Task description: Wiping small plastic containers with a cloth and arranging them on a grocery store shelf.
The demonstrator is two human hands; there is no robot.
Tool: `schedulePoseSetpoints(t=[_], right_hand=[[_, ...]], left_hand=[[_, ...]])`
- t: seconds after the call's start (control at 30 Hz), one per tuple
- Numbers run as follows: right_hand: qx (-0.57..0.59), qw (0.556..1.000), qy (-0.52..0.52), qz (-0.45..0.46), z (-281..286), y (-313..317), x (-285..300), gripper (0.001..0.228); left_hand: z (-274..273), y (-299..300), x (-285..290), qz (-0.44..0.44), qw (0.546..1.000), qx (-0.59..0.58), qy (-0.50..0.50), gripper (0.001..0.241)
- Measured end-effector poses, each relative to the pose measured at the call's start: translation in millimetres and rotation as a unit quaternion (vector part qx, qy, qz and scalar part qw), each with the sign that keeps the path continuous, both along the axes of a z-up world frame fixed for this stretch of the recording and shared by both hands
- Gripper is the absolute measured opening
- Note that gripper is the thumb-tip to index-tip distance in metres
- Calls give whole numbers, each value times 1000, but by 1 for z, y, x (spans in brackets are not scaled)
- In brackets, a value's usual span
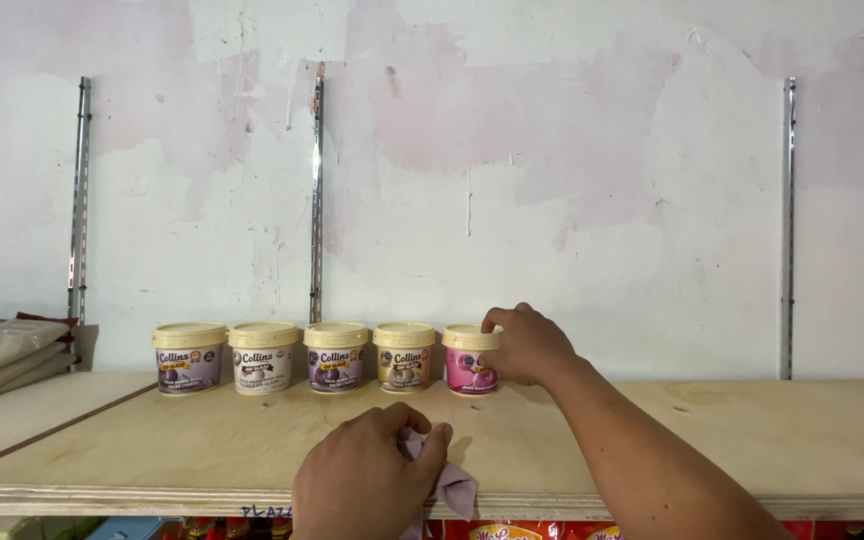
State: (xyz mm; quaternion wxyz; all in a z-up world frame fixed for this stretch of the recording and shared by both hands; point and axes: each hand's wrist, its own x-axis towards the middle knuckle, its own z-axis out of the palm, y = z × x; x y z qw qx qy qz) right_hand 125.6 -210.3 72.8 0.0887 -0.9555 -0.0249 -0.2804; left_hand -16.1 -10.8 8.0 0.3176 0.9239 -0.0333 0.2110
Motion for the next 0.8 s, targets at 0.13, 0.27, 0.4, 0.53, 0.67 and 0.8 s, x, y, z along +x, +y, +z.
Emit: schedulePoseSetpoints(t=[0.13,0.27,0.4,0.53,0.67,0.8], right_hand=[[-17,997,-55,43,-13,-19,44,34],[3,997,-55,62,-13,-13,34,29],[20,997,-58,55,-14,-9,33,31],[4,992,-93,80,-18,-12,44,27],[34,995,-69,70,-17,-8,38,28],[19,996,-66,61,-18,-9,45,32]], left_hand=[[1,0,1,7,1000,2,0,41],[1,0,2,4,1000,2,5,41],[0,1,0,0,1000,1,8,41],[-1,2,1,-7,1000,1,-3,41],[0,1,-1,-3,1000,3,-1,41],[0,1,-3,3,1000,1,12,41]])
